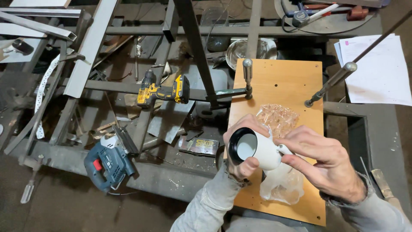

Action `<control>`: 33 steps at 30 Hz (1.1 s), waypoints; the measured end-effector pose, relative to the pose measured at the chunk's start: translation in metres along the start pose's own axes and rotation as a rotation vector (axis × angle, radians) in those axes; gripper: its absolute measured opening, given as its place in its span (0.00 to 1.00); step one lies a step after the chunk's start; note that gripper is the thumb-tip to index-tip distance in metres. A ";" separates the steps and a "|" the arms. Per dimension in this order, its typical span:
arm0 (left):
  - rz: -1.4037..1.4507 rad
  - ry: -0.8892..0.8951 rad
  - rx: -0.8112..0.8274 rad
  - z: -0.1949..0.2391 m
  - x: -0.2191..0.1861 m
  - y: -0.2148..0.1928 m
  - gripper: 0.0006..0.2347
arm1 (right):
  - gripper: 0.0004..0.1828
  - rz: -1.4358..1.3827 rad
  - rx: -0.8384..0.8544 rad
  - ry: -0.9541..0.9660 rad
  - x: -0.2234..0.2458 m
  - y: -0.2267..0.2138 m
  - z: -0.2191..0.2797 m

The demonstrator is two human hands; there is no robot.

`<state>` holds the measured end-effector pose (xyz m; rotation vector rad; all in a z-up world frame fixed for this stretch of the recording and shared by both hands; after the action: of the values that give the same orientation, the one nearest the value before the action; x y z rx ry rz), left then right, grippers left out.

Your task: The person unpackages a cylindrical security camera and its components from plastic bags on a workbench, then connects a power or data cable to the back of the device and threads additional wires through the mounting bracket.

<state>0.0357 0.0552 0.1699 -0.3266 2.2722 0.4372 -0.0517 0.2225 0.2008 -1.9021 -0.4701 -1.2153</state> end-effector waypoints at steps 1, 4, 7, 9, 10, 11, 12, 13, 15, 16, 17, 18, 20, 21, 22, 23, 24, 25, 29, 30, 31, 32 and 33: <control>0.003 0.002 -0.002 0.001 0.000 0.000 0.33 | 0.21 0.004 0.001 -0.001 -0.001 0.000 0.002; -0.008 0.043 0.017 0.003 -0.004 0.000 0.31 | 0.21 0.022 -0.009 -0.021 -0.004 0.001 0.006; -0.019 0.056 0.036 0.004 -0.009 0.000 0.30 | 0.22 0.104 -0.022 -0.038 -0.005 0.001 0.009; -0.045 0.060 0.058 0.003 -0.012 -0.001 0.30 | 0.23 0.106 -0.026 -0.058 -0.004 0.000 0.008; -0.045 0.061 0.058 0.002 -0.012 -0.001 0.30 | 0.23 0.108 -0.026 -0.059 -0.001 -0.001 0.007; -0.067 0.085 0.070 0.002 -0.014 -0.001 0.30 | 0.23 0.108 -0.025 -0.071 0.002 -0.002 0.005; -0.089 0.106 0.083 0.001 -0.015 -0.001 0.30 | 0.23 0.108 -0.024 -0.081 0.006 -0.003 0.004; -0.088 0.106 0.083 0.001 -0.017 -0.002 0.30 | 0.23 0.108 -0.024 -0.080 0.007 -0.005 0.004; -0.148 0.156 0.132 0.000 -0.020 -0.002 0.30 | 0.24 0.145 -0.016 -0.142 0.011 -0.007 0.004; -0.145 0.155 0.132 -0.001 -0.022 -0.004 0.30 | 0.24 0.146 -0.016 -0.140 0.012 -0.009 0.004; -0.177 0.176 0.171 -0.002 -0.025 -0.004 0.29 | 0.24 0.145 0.011 -0.148 0.015 -0.010 0.005; -0.213 0.199 0.210 -0.003 -0.028 -0.004 0.28 | 0.24 0.143 0.040 -0.159 0.017 -0.010 0.006; -0.231 0.209 0.242 -0.008 -0.034 -0.005 0.27 | 0.24 0.194 0.042 -0.180 0.021 -0.013 0.005; -0.249 0.220 0.276 -0.009 -0.037 -0.004 0.26 | 0.24 0.245 0.042 -0.202 0.023 -0.014 0.006; -0.248 0.220 0.276 -0.012 -0.040 -0.005 0.26 | 0.24 0.245 0.042 -0.201 0.023 -0.017 0.007; -0.259 0.223 0.304 -0.014 -0.042 -0.005 0.25 | 0.24 0.289 0.079 -0.221 0.023 -0.019 0.008; -0.269 0.226 0.333 -0.016 -0.043 -0.005 0.24 | 0.25 0.333 0.115 -0.239 0.022 -0.019 0.009; -0.267 0.224 0.334 -0.016 -0.043 -0.005 0.24 | 0.25 0.333 0.114 -0.237 0.019 -0.021 0.011; -0.270 0.169 0.333 -0.013 -0.039 -0.006 0.23 | 0.30 0.418 0.207 -0.141 0.007 -0.023 0.017; -0.267 0.136 0.301 -0.012 -0.036 -0.008 0.23 | 0.32 0.425 0.198 -0.081 0.004 -0.024 0.018; -0.266 0.137 0.304 -0.013 -0.038 -0.007 0.23 | 0.32 0.425 0.195 -0.081 0.009 -0.023 0.016; -0.241 0.086 0.233 -0.014 -0.038 -0.008 0.24 | 0.39 0.332 0.184 -0.070 0.014 -0.024 0.015; -0.216 0.035 0.162 -0.014 -0.039 -0.010 0.26 | 0.46 0.239 0.173 -0.059 0.019 -0.025 0.014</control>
<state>0.0555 0.0439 0.2058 -0.4930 2.2585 0.1361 -0.0515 0.2465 0.2251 -1.7921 -0.3552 -0.9347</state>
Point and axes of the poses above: each hand's wrist, its own z-axis away from the middle knuckle, its own y-axis out of the palm, x = y × z, the point moved 4 cm from there along -z, towards the middle knuckle, and after that the axes turned 11 degrees about y, right-handed, at the moved point
